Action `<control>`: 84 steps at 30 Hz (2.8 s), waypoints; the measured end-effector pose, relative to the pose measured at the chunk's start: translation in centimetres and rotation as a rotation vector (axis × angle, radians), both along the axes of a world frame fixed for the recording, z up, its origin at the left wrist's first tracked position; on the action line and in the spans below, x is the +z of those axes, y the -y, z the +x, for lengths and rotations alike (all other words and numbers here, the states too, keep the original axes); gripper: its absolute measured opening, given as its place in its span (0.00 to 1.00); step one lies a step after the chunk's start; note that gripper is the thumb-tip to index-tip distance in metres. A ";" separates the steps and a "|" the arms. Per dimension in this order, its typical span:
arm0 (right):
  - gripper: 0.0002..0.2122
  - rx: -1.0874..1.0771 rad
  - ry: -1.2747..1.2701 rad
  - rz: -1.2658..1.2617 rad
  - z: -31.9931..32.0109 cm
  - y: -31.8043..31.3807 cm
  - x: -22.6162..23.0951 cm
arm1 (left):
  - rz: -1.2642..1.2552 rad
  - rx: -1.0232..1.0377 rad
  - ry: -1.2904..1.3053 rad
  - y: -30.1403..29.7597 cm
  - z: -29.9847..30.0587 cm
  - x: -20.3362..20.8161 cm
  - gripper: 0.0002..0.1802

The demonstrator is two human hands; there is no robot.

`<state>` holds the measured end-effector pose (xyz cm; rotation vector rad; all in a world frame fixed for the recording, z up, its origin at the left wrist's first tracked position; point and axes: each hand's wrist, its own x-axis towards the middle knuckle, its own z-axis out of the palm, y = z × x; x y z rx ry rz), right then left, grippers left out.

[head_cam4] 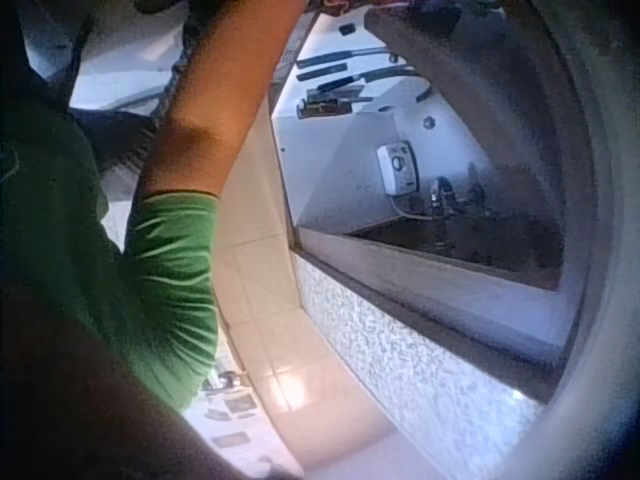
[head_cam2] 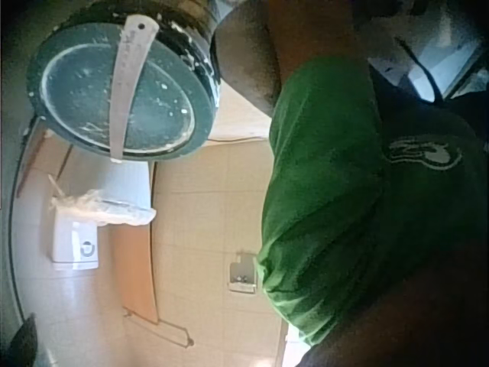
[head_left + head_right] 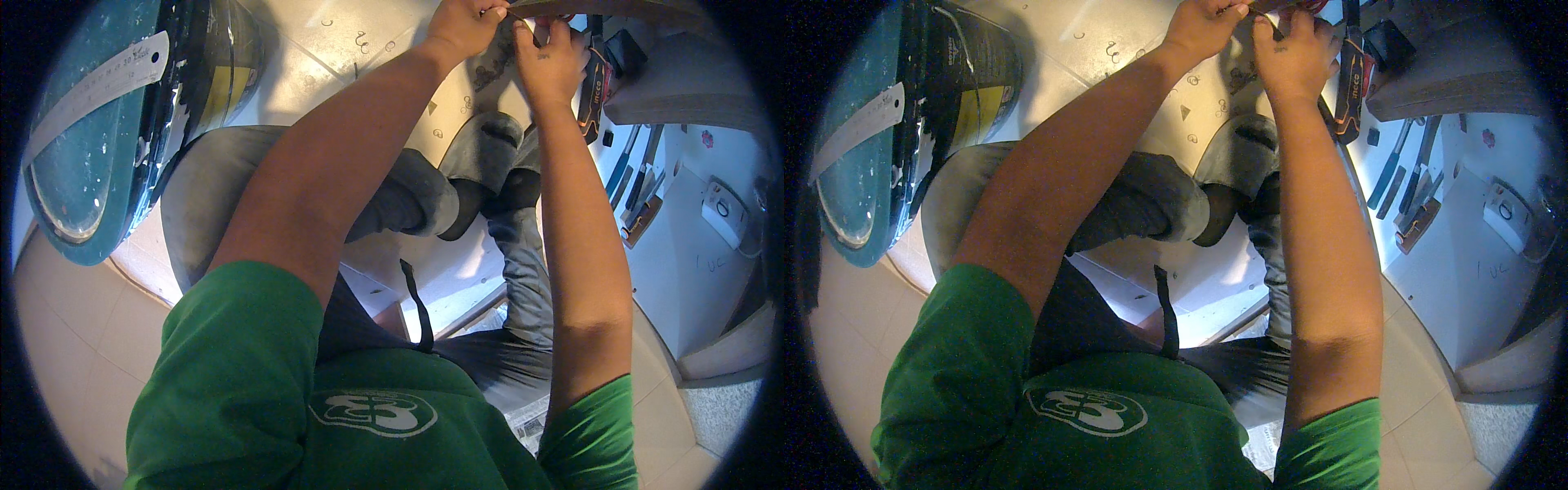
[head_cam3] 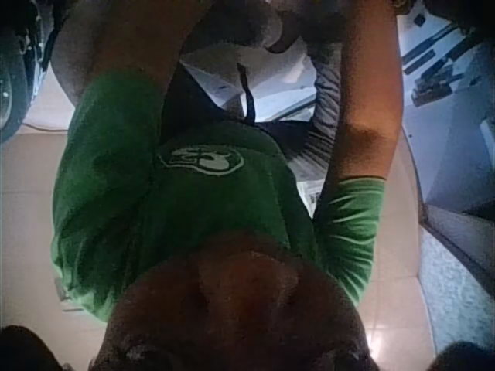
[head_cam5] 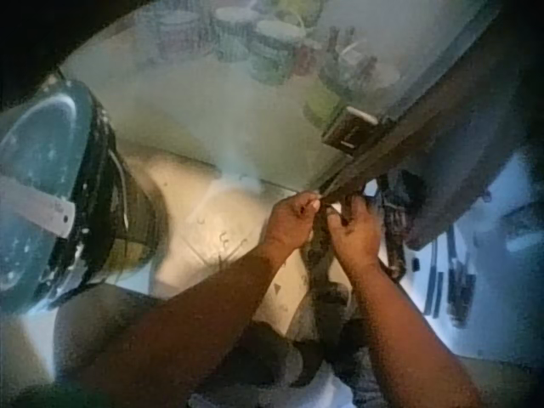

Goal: The person sits on the floor and uses a utility knife to trim the edge of a wooden cabinet. They repeatedly scrape and cut along the bottom edge, then switch to a hammer to tap the edge, and finally return to the utility knife for further trimming.

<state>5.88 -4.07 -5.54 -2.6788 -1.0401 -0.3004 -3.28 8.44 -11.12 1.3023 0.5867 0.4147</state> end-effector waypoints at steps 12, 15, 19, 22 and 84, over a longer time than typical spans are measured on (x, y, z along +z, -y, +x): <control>0.22 -0.068 0.052 -0.055 -0.3 -0.6 0.1 | 0.056 -0.038 -0.076 -0.4 -0.5 1.0 0.18; 0.22 -0.064 0.073 -0.065 -0.7 -1.0 0.2 | 0.227 0.045 -0.067 -0.2 -0.2 -0.4 0.18; 0.23 -0.066 0.045 -0.079 -0.2 -0.5 0.0 | 0.284 0.046 -0.066 0.0 0.1 -0.6 0.18; 0.23 -0.068 0.035 -0.078 -0.2 -0.6 0.0 | 0.327 0.070 -0.025 0.1 0.1 -1.0 0.18; 0.25 -0.192 0.016 -0.171 4.7 7.4 3.2 | -0.729 -0.086 0.142 -0.4 2.0 -3.7 0.12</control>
